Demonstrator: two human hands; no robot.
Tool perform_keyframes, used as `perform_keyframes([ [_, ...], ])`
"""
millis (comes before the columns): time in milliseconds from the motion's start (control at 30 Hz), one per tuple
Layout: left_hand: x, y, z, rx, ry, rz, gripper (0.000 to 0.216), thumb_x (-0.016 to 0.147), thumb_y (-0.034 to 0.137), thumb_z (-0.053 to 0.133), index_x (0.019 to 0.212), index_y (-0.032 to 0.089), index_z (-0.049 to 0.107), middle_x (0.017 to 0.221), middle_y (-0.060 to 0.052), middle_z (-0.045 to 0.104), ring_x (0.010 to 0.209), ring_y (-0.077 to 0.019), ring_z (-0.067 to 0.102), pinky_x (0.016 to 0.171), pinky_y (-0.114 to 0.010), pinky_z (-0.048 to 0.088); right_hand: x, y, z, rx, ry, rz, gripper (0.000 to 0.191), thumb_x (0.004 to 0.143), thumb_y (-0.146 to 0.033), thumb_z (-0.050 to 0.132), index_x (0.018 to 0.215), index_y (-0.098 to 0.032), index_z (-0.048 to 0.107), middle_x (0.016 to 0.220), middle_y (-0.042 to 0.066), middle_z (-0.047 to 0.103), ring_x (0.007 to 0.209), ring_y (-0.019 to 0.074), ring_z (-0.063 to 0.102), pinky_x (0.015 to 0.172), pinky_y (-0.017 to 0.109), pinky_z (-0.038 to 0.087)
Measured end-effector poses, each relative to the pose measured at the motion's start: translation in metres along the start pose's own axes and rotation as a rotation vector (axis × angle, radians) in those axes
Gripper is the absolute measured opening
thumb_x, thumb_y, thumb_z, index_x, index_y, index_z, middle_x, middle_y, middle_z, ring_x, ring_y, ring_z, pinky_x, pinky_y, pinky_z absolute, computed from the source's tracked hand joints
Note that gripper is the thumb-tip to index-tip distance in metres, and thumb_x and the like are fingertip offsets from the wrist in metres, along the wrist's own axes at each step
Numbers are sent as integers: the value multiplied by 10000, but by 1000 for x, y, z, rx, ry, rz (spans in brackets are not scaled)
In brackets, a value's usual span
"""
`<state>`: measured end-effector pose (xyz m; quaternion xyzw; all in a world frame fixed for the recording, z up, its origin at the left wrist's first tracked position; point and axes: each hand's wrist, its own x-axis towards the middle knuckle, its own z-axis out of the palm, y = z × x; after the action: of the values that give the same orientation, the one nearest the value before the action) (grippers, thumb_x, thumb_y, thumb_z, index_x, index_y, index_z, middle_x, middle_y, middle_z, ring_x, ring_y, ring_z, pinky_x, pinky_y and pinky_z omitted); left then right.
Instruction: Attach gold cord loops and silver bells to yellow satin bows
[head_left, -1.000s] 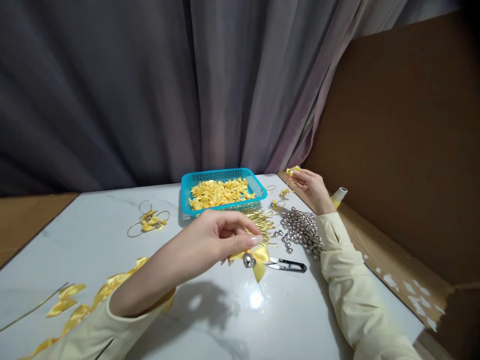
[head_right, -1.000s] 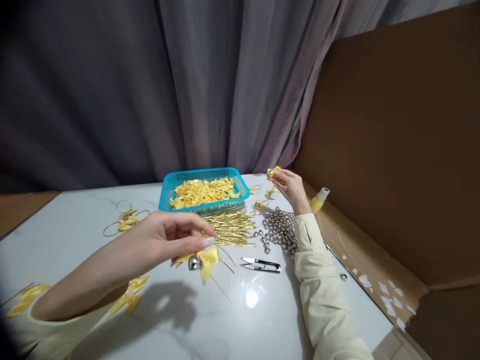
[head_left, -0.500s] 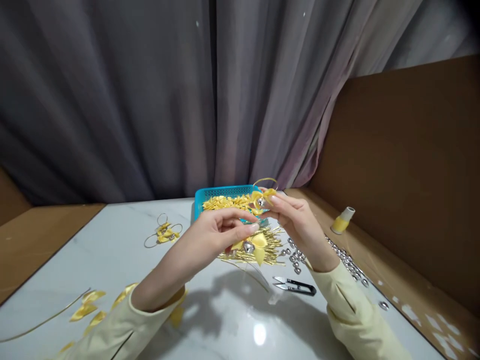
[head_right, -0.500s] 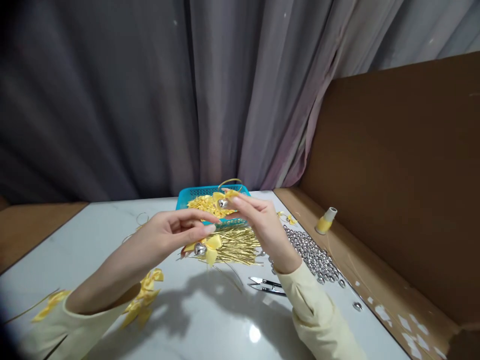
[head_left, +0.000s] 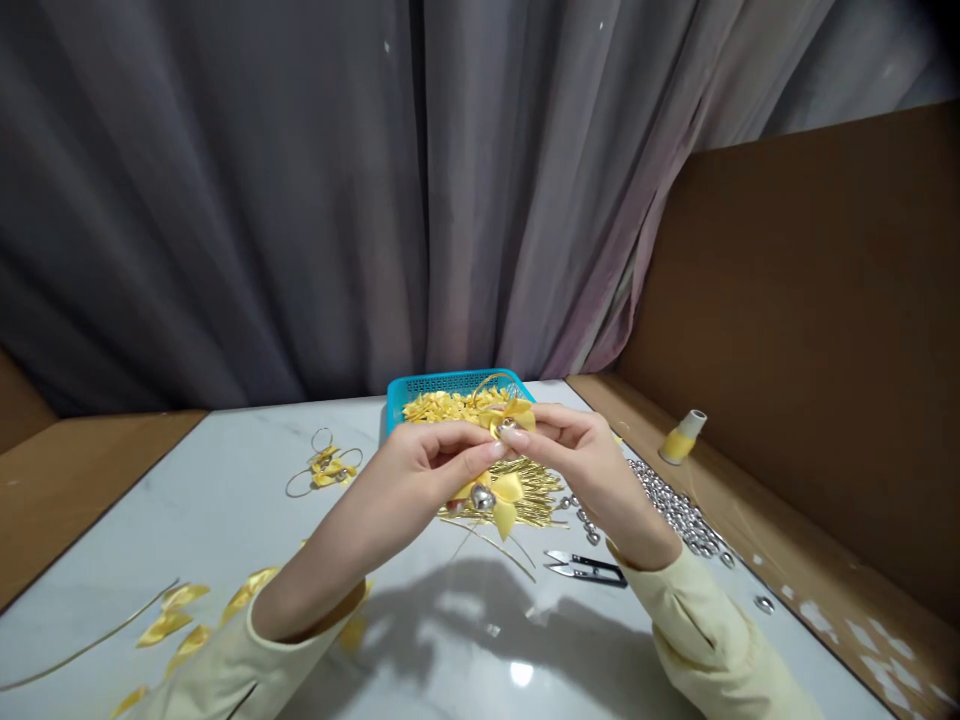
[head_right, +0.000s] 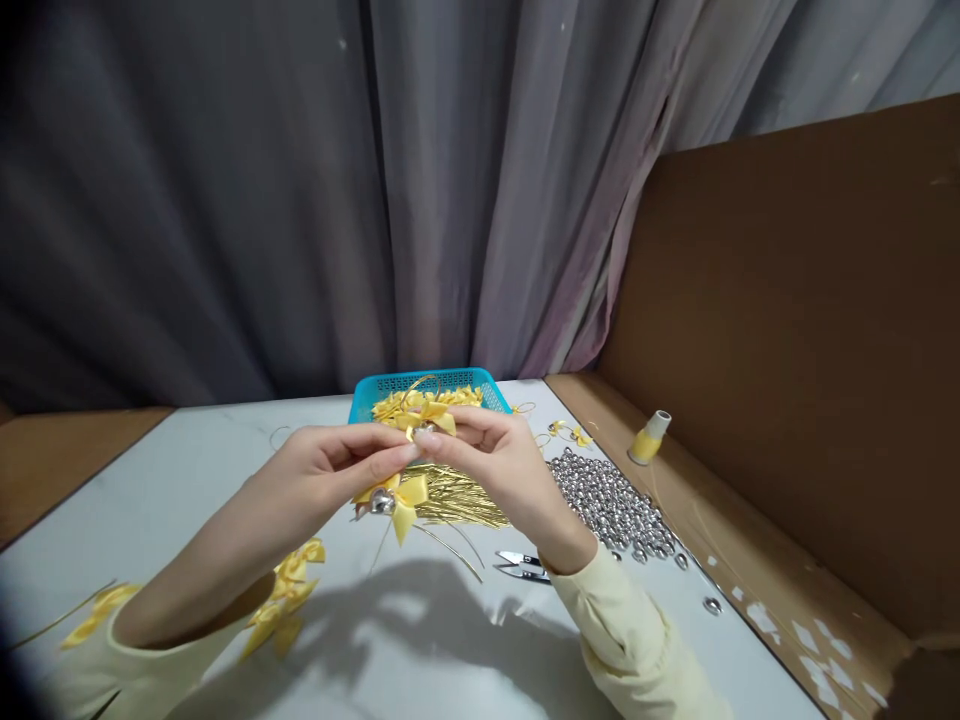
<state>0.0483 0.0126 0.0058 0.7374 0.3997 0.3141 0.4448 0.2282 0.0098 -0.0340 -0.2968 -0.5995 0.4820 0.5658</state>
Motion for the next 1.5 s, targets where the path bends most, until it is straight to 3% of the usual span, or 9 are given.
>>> perform_keyframes([
  [200,-1,1,-3,50,32,17,257,843,429,588,789,200,693,695,28,568,582,-101,424,525,-217,344,1,-6,-5,-55,-6,34,59,777,-266,726,793,-211,741,745,-13,688,677,87,611,638,210,490],
  [367,0,-1,-9,91,114,-1,248,841,455,591,870,210,618,561,68,432,517,-102,341,469,-217,267,-1,-11,-4,-101,-77,61,122,816,-294,689,881,-205,741,762,11,712,697,104,632,655,228,489],
  [567,-2,0,-9,171,50,61,280,868,447,548,804,193,648,614,48,460,544,-103,351,494,-223,270,-3,-12,-3,-38,-166,86,106,842,-270,662,919,-200,680,724,-6,698,683,107,665,650,232,516],
  [867,-3,6,-11,122,-80,41,282,864,410,550,730,181,647,582,60,415,518,-89,340,469,-207,262,-6,-19,-11,-193,-279,123,147,836,-324,659,841,-179,630,759,17,678,667,113,624,578,241,509],
  [1000,-3,8,-14,91,-149,21,276,864,406,549,723,180,620,598,60,406,534,-87,368,480,-200,280,-8,-18,-14,-168,-267,127,205,819,-289,676,974,-194,582,769,3,659,660,111,620,536,226,491],
  [1067,-4,8,-15,92,-153,12,285,872,410,539,720,178,602,607,57,405,546,-89,373,490,-202,284,-9,-19,-17,-235,-269,59,410,793,-272,706,1159,-227,524,798,-7,654,691,121,634,572,242,517],
  [1167,-4,8,-15,79,-170,-9,323,878,441,525,697,176,561,609,53,399,554,-96,358,499,-212,277,-11,-23,-19,-534,-274,-198,593,767,-283,738,1299,-265,478,1030,46,667,938,181,639,757,327,551],
  [1300,-6,9,-14,45,-183,-35,368,861,467,538,636,181,483,589,57,384,539,-98,338,494,-217,270,-13,-27,-15,-787,-206,-498,389,816,-242,693,1188,-241,577,1142,77,666,1029,207,624,850,385,532],
  [1500,-5,11,-13,23,-173,-19,334,873,427,536,650,180,510,593,62,399,536,-87,356,491,-199,292,-15,-23,-12,-826,-79,-634,367,843,-131,624,1185,-250,567,1062,53,698,982,187,651,803,357,552],
])
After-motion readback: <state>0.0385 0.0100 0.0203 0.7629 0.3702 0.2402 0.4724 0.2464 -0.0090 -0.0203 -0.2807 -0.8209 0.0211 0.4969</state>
